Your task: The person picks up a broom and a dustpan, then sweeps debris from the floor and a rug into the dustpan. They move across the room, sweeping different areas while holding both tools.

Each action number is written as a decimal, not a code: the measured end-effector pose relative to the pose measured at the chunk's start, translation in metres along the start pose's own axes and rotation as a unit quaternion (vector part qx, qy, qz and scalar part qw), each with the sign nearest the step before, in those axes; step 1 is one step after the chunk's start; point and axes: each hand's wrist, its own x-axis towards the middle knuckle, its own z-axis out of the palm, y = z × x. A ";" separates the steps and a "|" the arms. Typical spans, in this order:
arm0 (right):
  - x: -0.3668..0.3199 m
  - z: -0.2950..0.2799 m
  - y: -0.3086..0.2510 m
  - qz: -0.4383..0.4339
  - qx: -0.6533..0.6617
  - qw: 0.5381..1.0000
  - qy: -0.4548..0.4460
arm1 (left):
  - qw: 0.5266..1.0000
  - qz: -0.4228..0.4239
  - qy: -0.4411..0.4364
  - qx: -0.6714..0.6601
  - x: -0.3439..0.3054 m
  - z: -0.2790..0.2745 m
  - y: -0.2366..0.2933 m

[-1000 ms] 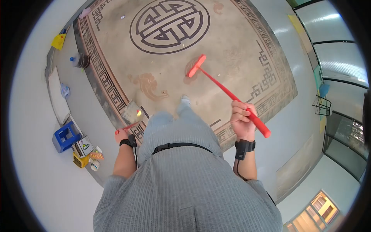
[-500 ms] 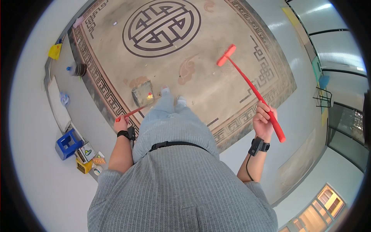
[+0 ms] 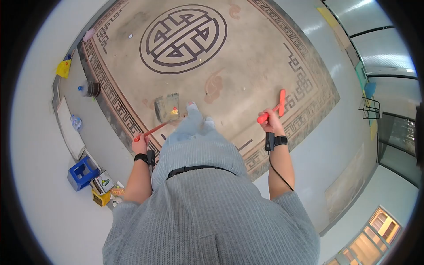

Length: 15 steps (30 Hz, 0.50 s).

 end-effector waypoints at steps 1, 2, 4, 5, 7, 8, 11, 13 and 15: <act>0.006 0.008 0.006 0.034 -0.010 0.999 0.000 | 1.000 0.000 0.000 -0.003 0.001 -0.002 0.000; 0.010 0.021 0.013 0.058 -0.050 0.997 0.001 | 1.000 0.000 0.002 0.000 0.002 -0.005 -0.003; 0.015 0.054 0.039 0.102 -0.088 0.991 -0.006 | 1.000 -0.008 0.014 -0.017 0.007 -0.011 -0.014; 0.016 0.072 0.050 0.111 -0.097 0.989 -0.009 | 1.000 -0.009 0.015 -0.021 0.010 -0.014 -0.017; 0.011 0.115 0.063 0.138 -0.101 0.985 -0.038 | 0.999 -0.026 0.032 -0.018 0.014 -0.017 -0.024; 0.007 0.138 0.065 0.167 -0.106 0.979 -0.049 | 0.998 -0.037 0.041 -0.030 0.020 -0.019 -0.030; -0.004 0.204 0.071 0.190 -0.157 0.962 -0.119 | 0.996 -0.066 0.058 -0.035 0.027 -0.025 -0.041; -0.006 0.238 0.077 0.215 -0.161 0.952 -0.147 | 0.993 -0.078 0.070 -0.045 0.040 -0.031 -0.053; -0.010 0.269 0.070 0.241 -0.163 0.941 -0.173 | 0.992 -0.090 0.080 -0.033 0.046 -0.034 -0.058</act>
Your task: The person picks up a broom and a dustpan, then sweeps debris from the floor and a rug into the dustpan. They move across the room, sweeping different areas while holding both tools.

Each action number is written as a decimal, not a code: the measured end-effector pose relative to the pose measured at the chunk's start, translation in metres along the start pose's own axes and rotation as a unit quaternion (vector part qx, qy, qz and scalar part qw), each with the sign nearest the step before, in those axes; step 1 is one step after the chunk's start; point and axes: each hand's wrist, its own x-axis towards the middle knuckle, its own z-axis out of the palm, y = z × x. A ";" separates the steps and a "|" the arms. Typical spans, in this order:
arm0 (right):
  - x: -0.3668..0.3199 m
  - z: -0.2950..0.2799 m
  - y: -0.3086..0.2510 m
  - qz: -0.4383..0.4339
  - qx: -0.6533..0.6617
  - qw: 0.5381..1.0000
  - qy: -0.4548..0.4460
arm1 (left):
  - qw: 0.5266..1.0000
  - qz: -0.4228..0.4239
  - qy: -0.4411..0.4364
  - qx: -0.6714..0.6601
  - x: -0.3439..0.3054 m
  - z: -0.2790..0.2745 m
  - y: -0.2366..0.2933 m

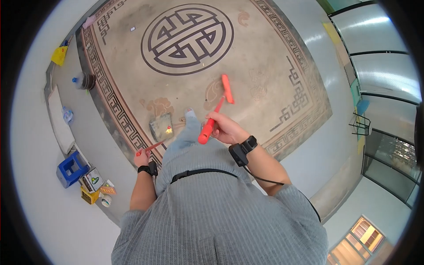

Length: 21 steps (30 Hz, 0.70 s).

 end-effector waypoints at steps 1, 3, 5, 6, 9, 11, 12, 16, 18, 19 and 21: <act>-0.002 0.017 -0.011 -0.008 0.016 1.000 -0.013 | 1.000 -0.003 0.001 0.000 0.004 -0.002 -0.001; -0.004 0.047 -0.034 -0.013 0.024 0.999 -0.029 | 0.999 -0.029 0.011 0.018 0.016 -0.002 0.001; -0.011 0.064 -0.051 -0.030 0.077 0.994 -0.065 | 0.999 -0.034 0.014 0.010 0.028 0.000 0.002; -0.007 0.060 -0.056 -0.030 0.073 0.995 -0.065 | 0.999 -0.038 0.015 0.006 0.033 0.001 0.003; -0.005 0.041 -0.076 -0.062 0.110 0.977 -0.169 | 0.998 -0.049 -0.011 0.046 0.043 0.012 0.023; -0.018 0.028 -0.088 -0.057 0.179 0.966 -0.180 | 0.999 -0.038 -0.014 0.027 0.044 0.026 0.031; -0.024 0.021 -0.094 -0.050 0.248 0.948 -0.192 | 0.999 -0.026 -0.017 0.009 0.047 0.031 0.037; -0.058 -0.005 -0.102 -0.102 0.281 0.933 -0.198 | 0.999 -0.031 -0.018 0.023 0.045 0.061 0.072; -0.073 -0.019 -0.101 -0.106 0.285 0.931 -0.203 | 0.997 -0.025 -0.053 0.048 0.058 0.072 0.070; -0.079 -0.024 -0.102 -0.107 0.281 0.931 -0.209 | 0.989 -0.013 -0.054 0.136 0.069 0.075 0.066; -0.095 -0.027 -0.105 -0.141 0.264 0.936 -0.182 | 0.994 -0.039 -0.087 0.049 0.064 0.081 0.088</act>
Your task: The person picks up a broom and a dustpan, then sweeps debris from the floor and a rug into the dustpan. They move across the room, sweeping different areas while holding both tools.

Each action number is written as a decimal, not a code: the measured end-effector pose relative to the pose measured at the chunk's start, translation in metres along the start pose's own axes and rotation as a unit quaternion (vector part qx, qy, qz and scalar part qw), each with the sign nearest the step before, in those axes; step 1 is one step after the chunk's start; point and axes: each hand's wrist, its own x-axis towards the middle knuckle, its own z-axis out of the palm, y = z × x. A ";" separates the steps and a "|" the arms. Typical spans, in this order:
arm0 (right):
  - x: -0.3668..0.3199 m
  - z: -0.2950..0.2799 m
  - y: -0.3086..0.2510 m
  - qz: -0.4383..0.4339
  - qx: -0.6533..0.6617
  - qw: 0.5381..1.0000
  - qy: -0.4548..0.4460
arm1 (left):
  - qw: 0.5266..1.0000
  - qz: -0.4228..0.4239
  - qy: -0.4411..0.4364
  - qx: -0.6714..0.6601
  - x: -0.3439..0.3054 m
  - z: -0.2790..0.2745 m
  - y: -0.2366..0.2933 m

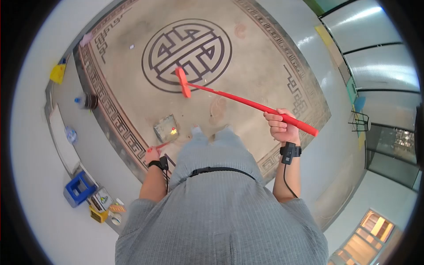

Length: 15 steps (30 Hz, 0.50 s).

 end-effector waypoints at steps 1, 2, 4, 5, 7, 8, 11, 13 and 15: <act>-0.009 0.003 -0.006 -0.032 -0.033 0.999 0.028 | 0.998 -0.006 0.008 -0.056 0.010 0.005 -0.005; -0.018 -0.002 -0.011 -0.047 -0.020 0.998 0.037 | 0.998 0.006 -0.001 -0.060 0.016 0.009 -0.006; -0.039 -0.013 -0.018 -0.093 -0.014 0.994 0.050 | 0.998 0.025 -0.035 -0.051 0.023 0.016 0.001; -0.046 -0.019 -0.023 -0.119 -0.012 0.991 0.066 | 0.997 0.033 -0.058 -0.040 0.029 0.018 0.006; -0.067 -0.036 -0.031 -0.180 0.014 0.982 0.062 | 0.998 0.049 -0.048 0.008 0.036 0.029 0.015; -0.081 -0.047 -0.032 -0.213 0.042 0.973 0.076 | 0.997 0.051 -0.053 -0.012 0.032 0.036 0.023; -0.110 -0.078 -0.043 -0.304 0.084 0.946 0.076 | 0.995 0.066 -0.066 -0.028 0.039 0.053 0.034; -0.121 -0.098 -0.052 -0.348 0.086 0.932 0.059 | 0.993 0.084 -0.078 0.025 0.040 0.066 0.050; -0.141 -0.119 -0.062 -0.413 0.083 0.905 0.052 | 0.993 0.090 -0.069 0.020 0.048 0.089 0.062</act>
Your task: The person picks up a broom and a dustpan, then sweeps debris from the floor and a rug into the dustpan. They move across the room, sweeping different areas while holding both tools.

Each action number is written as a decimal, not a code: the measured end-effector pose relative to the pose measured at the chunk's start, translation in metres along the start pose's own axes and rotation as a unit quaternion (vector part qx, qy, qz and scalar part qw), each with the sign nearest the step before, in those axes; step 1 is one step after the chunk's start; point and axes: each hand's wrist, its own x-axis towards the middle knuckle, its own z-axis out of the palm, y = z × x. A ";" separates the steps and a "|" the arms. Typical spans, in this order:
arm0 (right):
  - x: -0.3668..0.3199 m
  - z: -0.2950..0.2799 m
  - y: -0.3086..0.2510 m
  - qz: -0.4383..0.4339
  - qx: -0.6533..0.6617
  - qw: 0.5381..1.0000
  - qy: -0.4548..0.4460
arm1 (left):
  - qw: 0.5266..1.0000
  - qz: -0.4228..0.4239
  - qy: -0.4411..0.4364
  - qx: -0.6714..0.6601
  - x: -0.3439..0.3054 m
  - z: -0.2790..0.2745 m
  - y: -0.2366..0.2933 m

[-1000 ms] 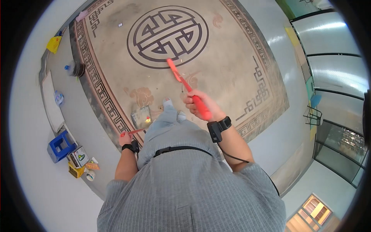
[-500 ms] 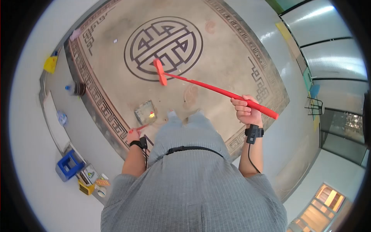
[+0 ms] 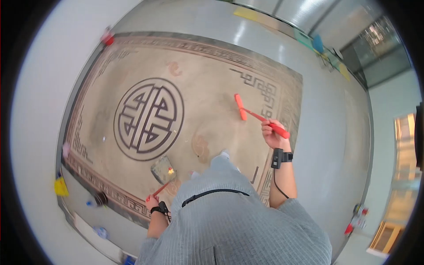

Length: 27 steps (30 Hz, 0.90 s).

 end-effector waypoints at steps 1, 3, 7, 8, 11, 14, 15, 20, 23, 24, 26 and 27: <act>-0.003 -0.019 -0.015 0.007 0.036 0.998 0.041 | 0.999 0.010 0.001 0.036 -0.012 0.013 0.012; -0.008 -0.024 -0.018 -0.082 -0.002 0.991 0.107 | 0.995 0.033 -0.016 0.093 -0.015 0.051 0.039; -0.007 -0.057 -0.051 -0.194 -0.096 0.953 0.213 | 0.889 0.136 0.001 0.436 0.001 0.136 0.078; -0.017 -0.068 -0.057 -0.200 -0.124 0.945 0.227 | 0.792 0.200 0.035 0.575 -0.005 0.154 0.079; -0.009 -0.089 -0.053 -0.205 -0.101 0.935 0.270 | 0.813 0.244 0.027 0.529 -0.024 0.225 0.082; -0.001 -0.097 -0.061 -0.219 -0.054 0.929 0.293 | 0.778 0.279 0.045 0.561 -0.051 0.304 0.091; -0.011 -0.098 -0.072 -0.230 -0.030 0.925 0.302 | 0.740 0.298 0.023 0.602 -0.073 0.331 0.094; -0.023 -0.154 -0.069 -0.266 0.117 0.894 0.341 | 0.677 0.345 -0.106 0.641 -0.086 0.473 0.112; -0.052 -0.177 -0.034 -0.252 0.155 0.899 0.323 | 0.778 0.263 -0.254 0.511 -0.110 0.538 0.114; -0.057 -0.176 -0.029 -0.237 0.140 0.913 0.303 | 0.854 0.187 -0.299 0.383 -0.121 0.562 0.110; -0.061 -0.154 -0.028 -0.256 0.162 0.897 0.323 | 0.820 0.208 -0.316 0.430 -0.137 0.602 0.102; -0.065 -0.153 -0.031 -0.262 0.177 0.895 0.314 | 0.820 0.203 -0.355 0.401 -0.141 0.622 0.092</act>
